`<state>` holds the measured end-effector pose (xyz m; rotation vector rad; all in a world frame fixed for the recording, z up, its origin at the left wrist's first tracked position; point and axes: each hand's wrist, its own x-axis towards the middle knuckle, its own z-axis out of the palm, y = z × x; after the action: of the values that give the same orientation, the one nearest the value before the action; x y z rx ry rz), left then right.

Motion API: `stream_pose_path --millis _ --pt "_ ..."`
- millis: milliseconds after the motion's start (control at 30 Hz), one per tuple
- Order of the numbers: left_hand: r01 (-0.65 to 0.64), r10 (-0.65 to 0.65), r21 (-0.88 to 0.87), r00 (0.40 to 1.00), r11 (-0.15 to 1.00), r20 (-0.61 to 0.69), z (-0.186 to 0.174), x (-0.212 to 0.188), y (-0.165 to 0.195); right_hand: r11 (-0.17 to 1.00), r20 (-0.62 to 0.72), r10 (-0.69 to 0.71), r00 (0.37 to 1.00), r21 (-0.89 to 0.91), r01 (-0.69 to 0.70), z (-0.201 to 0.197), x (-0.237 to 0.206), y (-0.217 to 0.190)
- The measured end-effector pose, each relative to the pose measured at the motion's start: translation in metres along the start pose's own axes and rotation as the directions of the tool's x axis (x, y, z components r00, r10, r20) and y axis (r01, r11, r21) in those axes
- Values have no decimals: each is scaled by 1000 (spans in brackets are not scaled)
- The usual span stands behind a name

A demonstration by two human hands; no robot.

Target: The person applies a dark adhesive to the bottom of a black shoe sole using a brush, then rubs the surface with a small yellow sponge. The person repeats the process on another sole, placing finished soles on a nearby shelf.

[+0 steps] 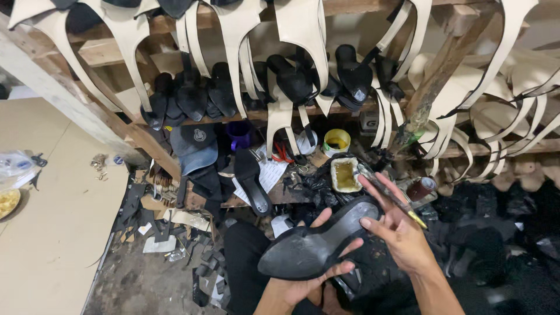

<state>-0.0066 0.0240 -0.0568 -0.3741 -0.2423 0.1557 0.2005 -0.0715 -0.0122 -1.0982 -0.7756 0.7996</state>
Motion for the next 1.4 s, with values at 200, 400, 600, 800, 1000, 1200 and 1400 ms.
stream_pose_path --millis 200,400,600,800,1000,1200,1400 --pt "-265 270 53 953 963 -138 42 -9 -12 989 -199 -12 980 -145 -18 -24 66 34" --pt "-330 364 476 931 815 22 31 -38 -2 438 24 -287 958 -886 153 -66 125 97" --pt "-373 452 453 889 810 -76 24 -53 4 117 -1 -220 976 -993 25 -66 129 126" --pt "-403 596 515 749 757 -290 22 -46 2 -24 165 -156 974 -986 163 -61 135 123" --pt "-345 511 461 804 817 -304 23 -45 5 10 155 -132 979 -987 158 -70 124 109" --pt "-303 533 627 818 718 -215 23 -22 -2 76 -13 28 1000 -997 -15 -58 108 73" --pt "-338 557 741 829 581 -59 37 9 -13 846 -115 -262 958 -505 171 -11 29 -13"
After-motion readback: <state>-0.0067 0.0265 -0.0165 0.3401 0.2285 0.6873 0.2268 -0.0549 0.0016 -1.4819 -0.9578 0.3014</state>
